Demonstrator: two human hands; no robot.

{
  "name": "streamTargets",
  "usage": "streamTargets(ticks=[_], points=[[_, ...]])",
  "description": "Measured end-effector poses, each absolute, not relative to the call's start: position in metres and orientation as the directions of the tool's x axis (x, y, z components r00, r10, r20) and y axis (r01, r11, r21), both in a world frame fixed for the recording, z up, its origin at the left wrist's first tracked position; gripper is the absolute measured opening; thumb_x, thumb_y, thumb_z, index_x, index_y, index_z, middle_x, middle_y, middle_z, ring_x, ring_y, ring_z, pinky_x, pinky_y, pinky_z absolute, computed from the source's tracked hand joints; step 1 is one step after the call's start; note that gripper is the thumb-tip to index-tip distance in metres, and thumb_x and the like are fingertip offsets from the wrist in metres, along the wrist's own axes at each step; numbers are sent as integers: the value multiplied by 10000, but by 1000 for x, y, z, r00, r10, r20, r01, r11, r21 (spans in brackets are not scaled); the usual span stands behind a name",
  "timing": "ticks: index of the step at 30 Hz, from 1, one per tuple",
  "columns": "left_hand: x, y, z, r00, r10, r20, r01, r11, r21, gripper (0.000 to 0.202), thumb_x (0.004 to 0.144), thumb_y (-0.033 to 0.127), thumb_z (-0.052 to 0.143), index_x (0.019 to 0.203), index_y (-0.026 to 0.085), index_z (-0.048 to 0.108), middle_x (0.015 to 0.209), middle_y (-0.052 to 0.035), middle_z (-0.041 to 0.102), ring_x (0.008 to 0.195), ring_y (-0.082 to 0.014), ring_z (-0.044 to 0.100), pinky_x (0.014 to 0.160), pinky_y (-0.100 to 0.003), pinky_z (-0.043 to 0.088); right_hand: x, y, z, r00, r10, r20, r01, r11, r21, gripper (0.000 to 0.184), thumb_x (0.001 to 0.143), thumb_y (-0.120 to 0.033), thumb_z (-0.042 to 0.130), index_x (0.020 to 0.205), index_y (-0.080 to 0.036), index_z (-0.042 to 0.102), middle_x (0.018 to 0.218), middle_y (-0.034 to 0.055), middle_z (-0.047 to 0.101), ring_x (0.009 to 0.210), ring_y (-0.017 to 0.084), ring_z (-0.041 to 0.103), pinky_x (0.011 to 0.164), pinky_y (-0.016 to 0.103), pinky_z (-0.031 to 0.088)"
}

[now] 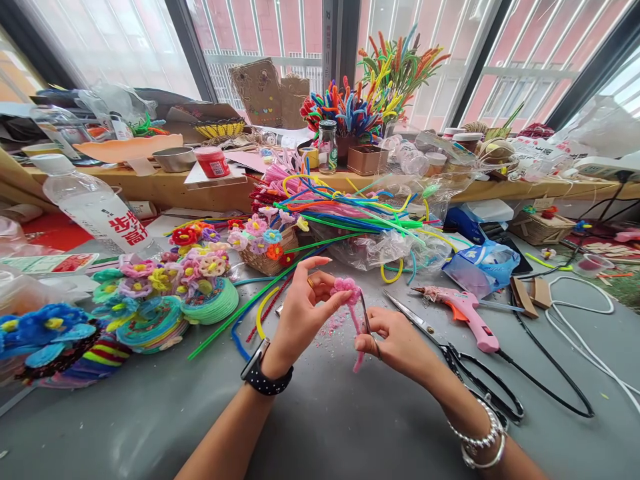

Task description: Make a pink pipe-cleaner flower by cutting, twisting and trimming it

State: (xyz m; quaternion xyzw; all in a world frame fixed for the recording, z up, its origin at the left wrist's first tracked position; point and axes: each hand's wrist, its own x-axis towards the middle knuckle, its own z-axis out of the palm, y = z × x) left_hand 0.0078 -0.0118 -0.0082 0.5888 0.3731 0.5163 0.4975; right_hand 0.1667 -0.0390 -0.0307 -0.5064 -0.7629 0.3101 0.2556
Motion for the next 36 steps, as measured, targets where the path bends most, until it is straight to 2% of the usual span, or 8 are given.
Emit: streamTargets(ticks=[5, 10, 13, 22, 36], points=[[4, -10, -9, 210, 946, 249, -15, -251, 968, 363, 706, 224, 612, 986, 197, 382, 738, 16, 558, 734, -134, 590, 702, -283, 479, 169, -40, -28, -375, 925, 60, 572, 282, -770, 682, 689, -708, 302, 496, -144, 633, 595, 25, 543, 551, 109, 476, 537, 233, 328], [3, -9, -7, 196, 955, 224, -47, -219, 975, 393, 699, 225, 622, 1001, 204, 372, 726, 23, 557, 721, -129, 586, 699, -280, 475, 170, -41, -31, -355, 933, 55, 614, 277, -739, 706, 645, -755, 260, 560, -148, 609, 629, 31, 550, 563, 121, 458, 518, 236, 314], [4, -9, -7, 194, 958, 211, -56, -204, 977, 402, 691, 238, 630, 1000, 201, 375, 707, 26, 555, 701, -128, 585, 687, -277, 475, 169, -42, -33, -404, 914, 30, 597, 289, -748, 728, 629, -776, 207, 592, -150, 575, 664, 33, 550, 583, 127, 454, 516, 231, 318], [5, -10, -9, 219, 954, 204, -19, -205, 979, 401, 693, 247, 628, 1007, 200, 384, 712, 24, 551, 698, -124, 576, 680, -268, 472, 166, -43, -31, -433, 901, 24, 567, 293, -770, 758, 632, -777, 160, 569, -143, 572, 633, 33, 540, 575, 129, 456, 522, 234, 312], [3, -8, -11, 203, 958, 203, 1, -207, 978, 399, 697, 255, 624, 1007, 207, 378, 743, 13, 569, 726, -133, 591, 695, -276, 474, 164, -42, -31, -402, 915, 19, 517, 244, -820, 706, 671, -736, 280, 473, -140, 602, 515, 6, 501, 502, 97, 432, 514, 226, 290]])
